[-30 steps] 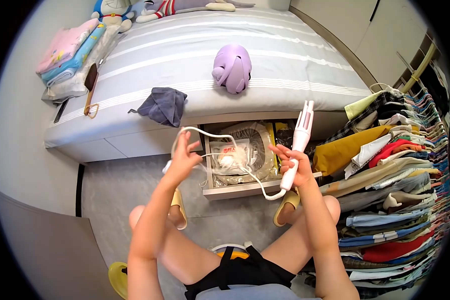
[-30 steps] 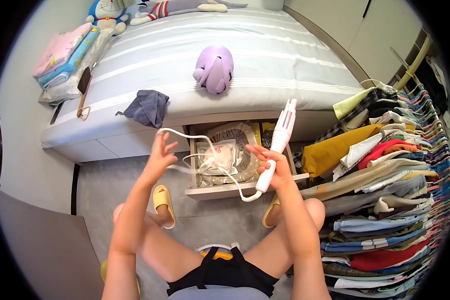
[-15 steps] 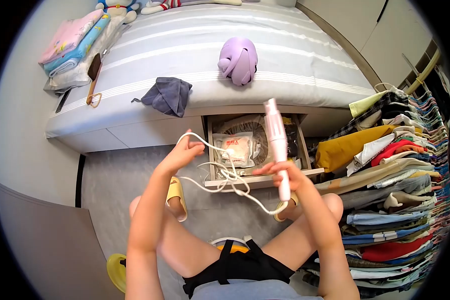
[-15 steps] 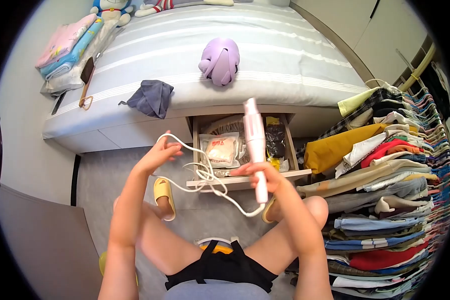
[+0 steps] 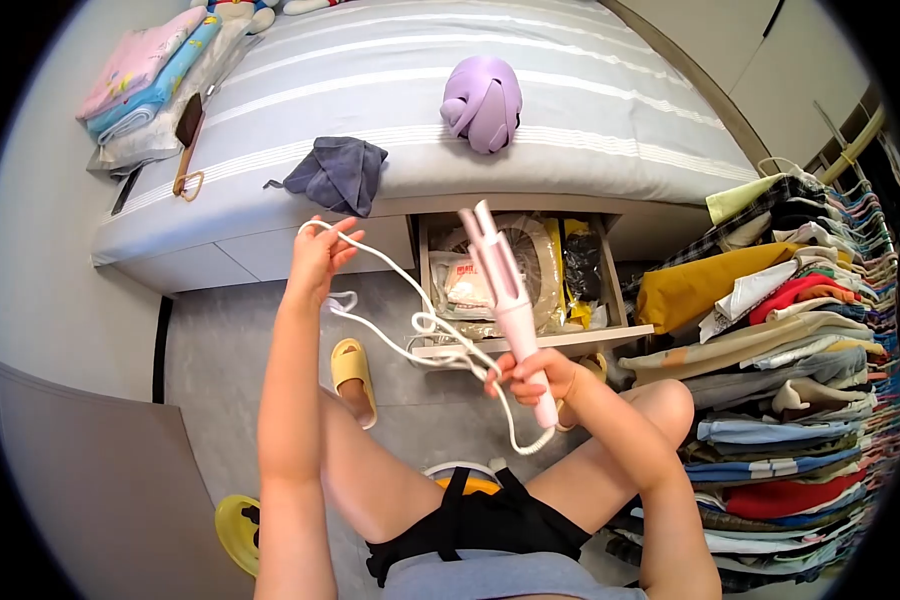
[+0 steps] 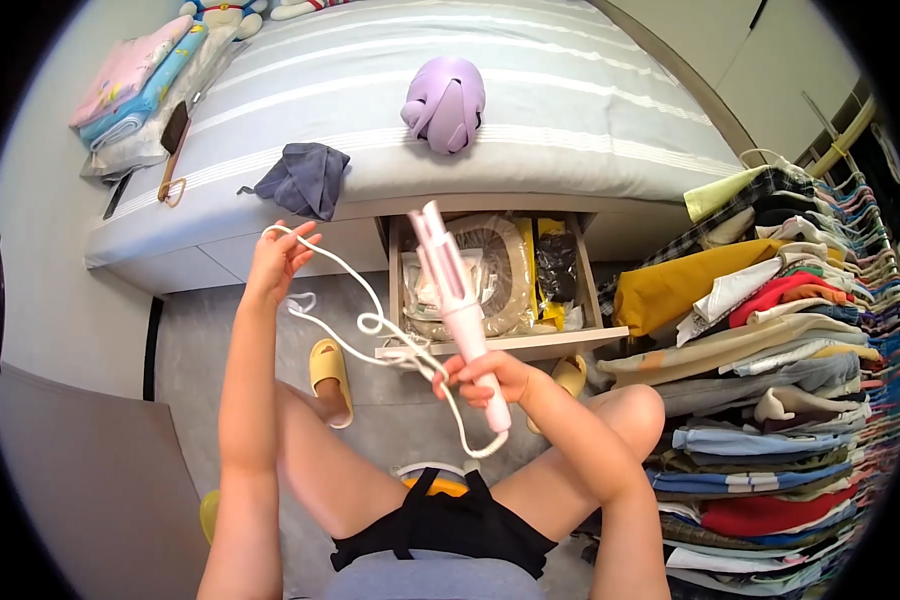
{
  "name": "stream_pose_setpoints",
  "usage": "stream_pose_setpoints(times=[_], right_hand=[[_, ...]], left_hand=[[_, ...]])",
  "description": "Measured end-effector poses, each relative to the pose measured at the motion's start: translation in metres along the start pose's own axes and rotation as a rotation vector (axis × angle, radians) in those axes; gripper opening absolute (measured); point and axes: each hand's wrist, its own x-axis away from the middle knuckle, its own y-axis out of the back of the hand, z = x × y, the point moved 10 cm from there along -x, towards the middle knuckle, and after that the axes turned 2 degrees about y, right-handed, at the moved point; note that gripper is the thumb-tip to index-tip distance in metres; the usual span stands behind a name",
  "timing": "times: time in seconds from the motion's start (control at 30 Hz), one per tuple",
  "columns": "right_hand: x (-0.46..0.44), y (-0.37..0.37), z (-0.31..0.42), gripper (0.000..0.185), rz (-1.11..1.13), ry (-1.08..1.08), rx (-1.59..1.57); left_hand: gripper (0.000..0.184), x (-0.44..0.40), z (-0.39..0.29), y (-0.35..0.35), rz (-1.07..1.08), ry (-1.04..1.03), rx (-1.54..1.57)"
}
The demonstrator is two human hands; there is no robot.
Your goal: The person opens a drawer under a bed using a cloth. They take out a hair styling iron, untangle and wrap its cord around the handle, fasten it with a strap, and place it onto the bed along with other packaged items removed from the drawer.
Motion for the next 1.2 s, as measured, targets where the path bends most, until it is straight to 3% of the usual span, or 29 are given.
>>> stream_pose_setpoints(times=[0.07,0.13,0.2,0.27,0.33,0.43,0.47,0.53,0.63,0.73,0.77,0.87,0.93,1.0,1.03,1.13,1.2], right_hand=[[0.002,0.014,0.022,0.030,-0.088,0.122,-0.036],[0.006,0.021,0.041,0.029,-0.094,0.204,-0.045],[0.011,0.021,0.050,0.024,-0.130,0.256,-0.019],[0.016,0.019,0.056,0.022,-0.182,0.304,0.021],[0.018,0.006,0.060,0.025,-0.262,0.290,0.103],[0.017,0.006,0.062,0.036,-0.341,0.288,0.230],[0.016,0.005,0.060,0.036,-0.356,0.282,0.231],[0.015,0.000,0.060,0.035,-0.386,0.272,0.239],[0.013,0.005,0.062,0.036,-0.411,0.287,0.289],[0.010,0.010,0.065,0.037,-0.382,0.305,0.320],[0.010,0.010,0.068,0.038,-0.388,0.338,0.331],[0.011,0.006,0.074,0.040,-0.410,0.373,0.342],[0.011,0.003,0.075,0.040,-0.395,0.368,0.300],[0.011,0.004,0.076,0.033,-0.433,0.355,0.332],[0.012,0.008,0.075,0.032,-0.459,0.343,0.375],[0.015,0.009,0.074,0.023,-0.534,0.334,0.410],[0.016,0.012,0.075,0.021,-0.550,0.340,0.430]], left_hand=[[0.039,-0.008,0.008,0.014,-0.131,-0.013,-0.119],[0.025,-0.004,0.033,-0.015,0.047,0.060,-0.435],[0.039,0.013,0.067,-0.046,0.223,0.103,-0.710],[0.042,0.029,0.085,-0.076,0.361,-0.023,-1.062],[0.036,0.072,0.050,-0.105,0.259,0.038,-1.210],[0.024,0.099,0.021,-0.149,0.398,-0.547,-0.956],[0.036,0.121,0.007,-0.167,0.492,-0.787,-0.754],[0.051,0.142,0.024,-0.193,0.745,-0.801,-0.819],[0.058,0.143,0.038,-0.198,0.845,-0.758,-0.990],[0.062,0.135,0.062,-0.192,0.831,-0.470,-1.080],[0.054,0.137,0.059,-0.189,0.755,-0.546,-0.972],[0.032,0.126,0.060,-0.181,0.708,-0.354,-0.628],[0.008,0.108,0.058,-0.167,0.601,-0.229,-0.506],[0.014,0.094,0.048,-0.147,0.404,-0.214,-0.681],[0.019,0.094,0.041,-0.147,0.370,-0.319,-0.783],[0.025,0.121,0.032,-0.170,0.543,-0.629,-1.009],[0.026,0.120,0.045,-0.172,0.621,-0.567,-1.043]])
